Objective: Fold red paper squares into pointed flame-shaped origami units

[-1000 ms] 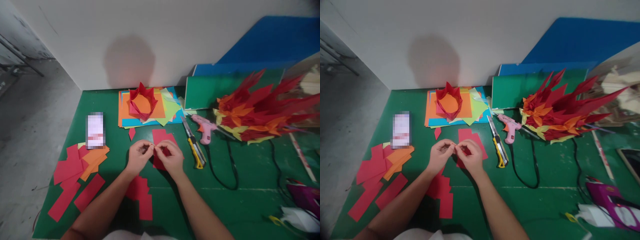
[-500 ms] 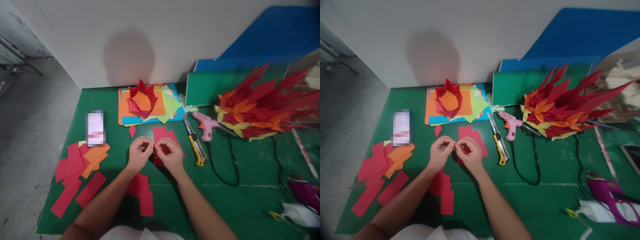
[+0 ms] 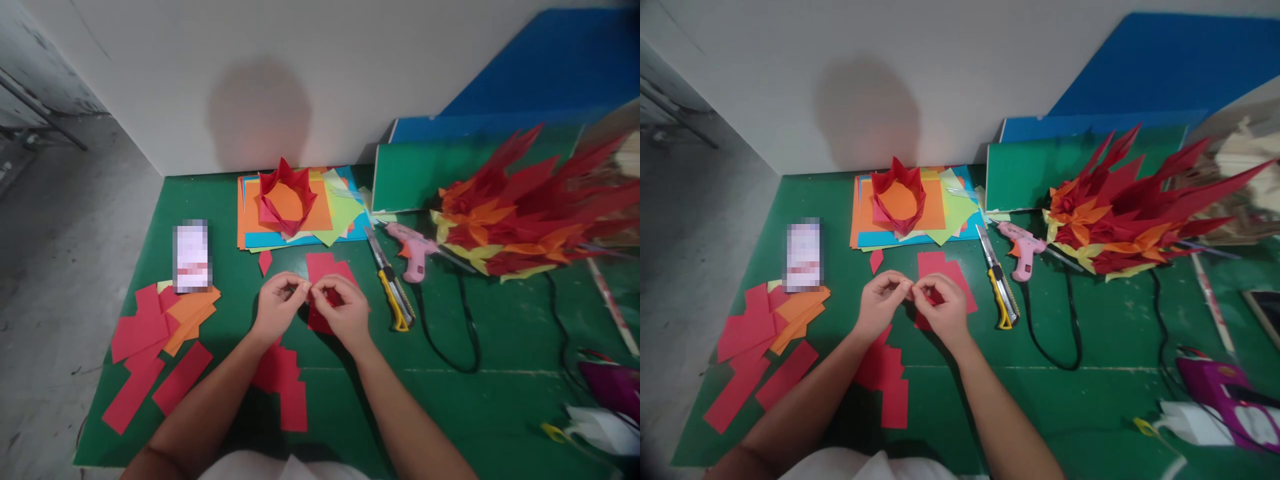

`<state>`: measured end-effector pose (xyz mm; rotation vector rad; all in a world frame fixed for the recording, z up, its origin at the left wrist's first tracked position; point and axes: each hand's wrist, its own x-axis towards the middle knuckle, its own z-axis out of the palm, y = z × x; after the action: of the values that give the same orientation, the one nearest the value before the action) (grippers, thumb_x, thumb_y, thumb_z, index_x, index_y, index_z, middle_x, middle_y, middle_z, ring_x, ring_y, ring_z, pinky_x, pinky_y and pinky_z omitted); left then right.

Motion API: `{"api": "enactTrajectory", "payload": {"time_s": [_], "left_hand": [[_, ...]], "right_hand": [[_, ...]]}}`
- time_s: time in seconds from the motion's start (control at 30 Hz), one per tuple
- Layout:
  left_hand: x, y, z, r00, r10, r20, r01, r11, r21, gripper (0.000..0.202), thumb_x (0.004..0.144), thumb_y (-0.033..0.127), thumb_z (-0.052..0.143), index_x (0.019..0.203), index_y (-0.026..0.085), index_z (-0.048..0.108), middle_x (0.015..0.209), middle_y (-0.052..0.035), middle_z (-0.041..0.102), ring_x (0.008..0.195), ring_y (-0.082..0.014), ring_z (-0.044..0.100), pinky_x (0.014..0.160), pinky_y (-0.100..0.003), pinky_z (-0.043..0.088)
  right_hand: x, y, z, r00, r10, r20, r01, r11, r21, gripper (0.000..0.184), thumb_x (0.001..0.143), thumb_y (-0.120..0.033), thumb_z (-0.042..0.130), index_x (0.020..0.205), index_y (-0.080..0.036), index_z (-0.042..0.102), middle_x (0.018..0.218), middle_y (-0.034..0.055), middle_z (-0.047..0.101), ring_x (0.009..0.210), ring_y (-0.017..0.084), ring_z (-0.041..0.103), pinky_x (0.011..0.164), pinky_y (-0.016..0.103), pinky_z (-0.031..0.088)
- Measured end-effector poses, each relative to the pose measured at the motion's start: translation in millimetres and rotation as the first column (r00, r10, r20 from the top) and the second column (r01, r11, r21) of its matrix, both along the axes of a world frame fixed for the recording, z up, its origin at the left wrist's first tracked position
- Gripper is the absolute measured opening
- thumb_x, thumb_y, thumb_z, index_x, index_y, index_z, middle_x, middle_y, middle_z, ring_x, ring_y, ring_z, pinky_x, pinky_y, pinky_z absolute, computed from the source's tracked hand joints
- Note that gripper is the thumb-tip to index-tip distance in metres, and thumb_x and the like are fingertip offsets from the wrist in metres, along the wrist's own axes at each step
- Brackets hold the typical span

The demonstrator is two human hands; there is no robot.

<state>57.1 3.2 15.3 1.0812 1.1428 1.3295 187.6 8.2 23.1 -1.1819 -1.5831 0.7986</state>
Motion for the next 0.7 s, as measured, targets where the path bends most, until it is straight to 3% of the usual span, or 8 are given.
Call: {"api": "enactTrajectory", "payload": {"time_s": [0.13,0.3,0.37,0.47,0.6,0.7], "left_hand": [[-0.2,-0.6,0.5,0.999,0.031,-0.028,-0.03,0.999,0.035,0.019,0.08,0.029,0.065,0.067,0.016,0.065,0.069,-0.0004,0.057,0.062,-0.0089,0.056,0.056,-0.019,0.048],[0.3,0.0,-0.6,0.976,-0.025,0.214,0.045,0.995,-0.092,0.021,0.076,0.035,0.07,0.068,0.015,0.066,0.071,0.0007,0.056,0.056,-0.0081,0.057,0.055,-0.021,0.05],[1.2,-0.2,-1.3,0.969,-0.021,0.244,0.05,0.992,-0.117,0.023,0.075,0.037,0.07,0.069,0.015,0.064,0.07,0.0011,0.056,0.057,-0.0082,0.056,0.056,-0.021,0.05],[2.3,-1.3,-2.3,0.984,0.021,0.176,-0.003,0.995,-0.1,0.023,0.079,0.038,0.066,0.073,0.016,0.061,0.07,0.0014,0.055,0.06,-0.0081,0.054,0.059,-0.02,0.048],[1.9,-2.4,-4.0,0.992,0.121,-0.024,-0.121,0.993,0.001,0.021,0.083,0.037,0.061,0.076,0.017,0.06,0.076,-0.001,0.057,0.069,-0.0099,0.054,0.064,-0.02,0.046],[1.9,-1.8,-5.0,0.991,0.109,-0.072,-0.108,0.994,0.021,0.02,0.084,0.037,0.061,0.079,0.017,0.06,0.08,-0.0023,0.058,0.073,-0.0114,0.056,0.065,-0.021,0.047]], "right_hand": [[0.6,0.2,0.9,1.0,0.024,-0.01,-0.024,1.0,-0.019,0.011,0.08,-0.019,0.058,0.069,-0.021,0.058,0.066,-0.0009,0.059,0.06,0.013,0.054,0.059,0.026,0.044],[1.1,-0.3,-0.4,0.998,0.051,-0.043,-0.054,0.997,-0.057,0.011,0.081,-0.019,0.058,0.07,-0.021,0.058,0.067,-0.0009,0.06,0.061,0.013,0.055,0.059,0.026,0.045],[1.3,-0.1,-1.7,0.997,0.052,-0.05,-0.056,0.996,-0.074,0.01,0.081,-0.02,0.059,0.07,-0.021,0.058,0.068,-0.0006,0.06,0.062,0.013,0.056,0.06,0.026,0.045],[1.7,0.5,-3.0,0.998,0.04,-0.055,-0.045,0.994,-0.1,0.009,0.08,-0.021,0.06,0.071,-0.02,0.06,0.069,0.0001,0.062,0.063,0.013,0.057,0.061,0.026,0.046],[2.1,1.6,-3.0,0.999,0.029,-0.044,-0.034,0.993,-0.114,0.011,0.08,-0.02,0.058,0.069,-0.02,0.059,0.067,-0.0003,0.061,0.061,0.013,0.056,0.06,0.026,0.046],[2.7,2.5,-2.7,0.999,0.009,-0.034,-0.013,0.994,-0.11,0.013,0.08,-0.02,0.057,0.067,-0.02,0.058,0.064,-0.0012,0.06,0.06,0.013,0.054,0.059,0.025,0.045]]}}
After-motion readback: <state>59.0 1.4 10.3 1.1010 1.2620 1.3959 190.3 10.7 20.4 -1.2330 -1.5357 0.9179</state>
